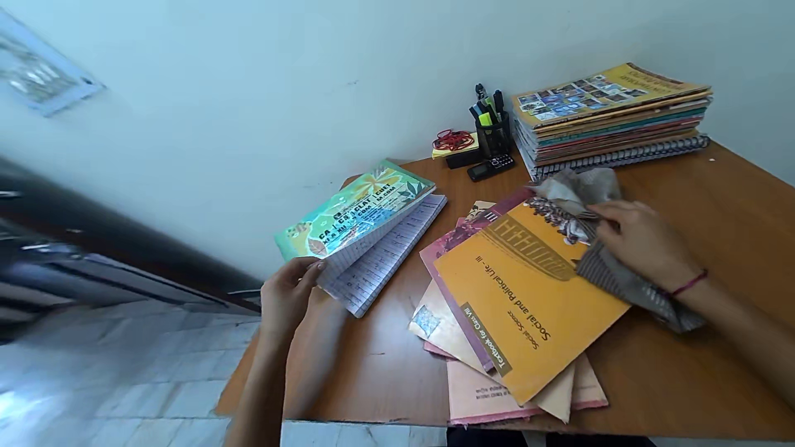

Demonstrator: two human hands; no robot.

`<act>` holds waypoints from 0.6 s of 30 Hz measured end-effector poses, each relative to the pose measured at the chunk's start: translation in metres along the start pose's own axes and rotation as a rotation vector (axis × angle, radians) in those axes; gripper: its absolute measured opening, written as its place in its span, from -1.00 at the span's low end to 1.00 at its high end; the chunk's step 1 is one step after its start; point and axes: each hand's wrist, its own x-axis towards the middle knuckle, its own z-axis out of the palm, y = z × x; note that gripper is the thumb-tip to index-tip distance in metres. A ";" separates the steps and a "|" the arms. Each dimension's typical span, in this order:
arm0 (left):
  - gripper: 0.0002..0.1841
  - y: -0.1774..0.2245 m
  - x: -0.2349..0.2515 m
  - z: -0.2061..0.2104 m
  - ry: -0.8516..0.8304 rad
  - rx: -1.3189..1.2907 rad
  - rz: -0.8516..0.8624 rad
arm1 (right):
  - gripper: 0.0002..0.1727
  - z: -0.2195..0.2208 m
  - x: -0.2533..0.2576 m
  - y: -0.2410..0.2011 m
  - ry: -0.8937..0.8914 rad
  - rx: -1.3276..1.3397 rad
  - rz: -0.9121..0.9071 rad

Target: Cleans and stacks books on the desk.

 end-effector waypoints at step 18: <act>-0.81 -0.011 -0.013 0.017 0.086 0.016 0.025 | -0.66 0.035 -0.032 -0.065 0.012 0.093 -0.446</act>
